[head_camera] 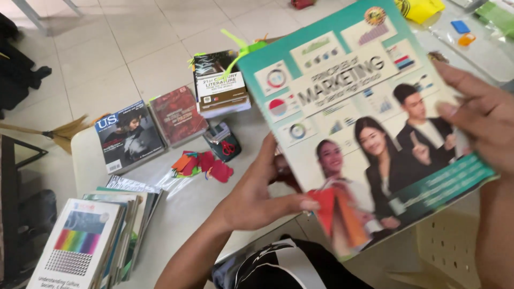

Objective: Insert colored paper markers into library textbooks and organize them into stacks.

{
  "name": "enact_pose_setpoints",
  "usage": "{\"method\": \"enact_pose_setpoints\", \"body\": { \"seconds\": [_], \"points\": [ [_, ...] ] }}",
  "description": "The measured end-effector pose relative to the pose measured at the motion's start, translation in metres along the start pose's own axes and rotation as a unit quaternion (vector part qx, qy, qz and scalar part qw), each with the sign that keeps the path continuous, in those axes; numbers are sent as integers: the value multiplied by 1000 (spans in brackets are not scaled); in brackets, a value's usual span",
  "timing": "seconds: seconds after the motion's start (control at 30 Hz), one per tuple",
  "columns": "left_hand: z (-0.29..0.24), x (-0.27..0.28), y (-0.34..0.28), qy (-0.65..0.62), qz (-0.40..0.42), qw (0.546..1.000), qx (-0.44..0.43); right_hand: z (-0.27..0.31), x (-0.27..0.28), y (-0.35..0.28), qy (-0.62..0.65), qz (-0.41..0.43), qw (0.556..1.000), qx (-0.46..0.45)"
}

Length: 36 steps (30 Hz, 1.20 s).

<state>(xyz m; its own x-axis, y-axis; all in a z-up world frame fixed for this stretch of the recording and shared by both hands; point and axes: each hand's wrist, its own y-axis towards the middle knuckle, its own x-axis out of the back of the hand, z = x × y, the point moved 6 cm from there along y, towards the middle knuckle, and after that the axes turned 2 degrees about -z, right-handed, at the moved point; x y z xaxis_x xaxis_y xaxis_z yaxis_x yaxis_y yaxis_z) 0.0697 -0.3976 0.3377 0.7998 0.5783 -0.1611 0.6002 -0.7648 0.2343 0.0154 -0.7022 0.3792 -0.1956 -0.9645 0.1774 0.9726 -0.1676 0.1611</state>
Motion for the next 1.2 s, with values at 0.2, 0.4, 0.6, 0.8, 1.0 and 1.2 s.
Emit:
{"method": "enact_pose_setpoints", "body": {
  "seconds": [0.2, 0.4, 0.6, 0.8, 1.0, 1.2],
  "points": [
    [8, -40, 75, 95, -29, 995, 4, -55, 124, 57, -95, -4, 995, -31],
    [56, -39, 98, 537, -148, 823, -114, -129, 131, 63, -81, -8, 996, -46],
    [89, -40, 81, 414, -189, 886, -89, -141, 125, 29, 36, -25, 997, -56],
    [85, -86, 84, 544, -81, 797, -251, -149, 97, -2, 203, -53, 977, 22],
    [102, -99, 100, 477, -33, 806, -349, -162, 102, -4, 179, -112, 977, 27],
    [86, -105, 92, 473, -89, 776, -408, -184, 98, -20, 115, -292, 945, 98]
  ]
}}
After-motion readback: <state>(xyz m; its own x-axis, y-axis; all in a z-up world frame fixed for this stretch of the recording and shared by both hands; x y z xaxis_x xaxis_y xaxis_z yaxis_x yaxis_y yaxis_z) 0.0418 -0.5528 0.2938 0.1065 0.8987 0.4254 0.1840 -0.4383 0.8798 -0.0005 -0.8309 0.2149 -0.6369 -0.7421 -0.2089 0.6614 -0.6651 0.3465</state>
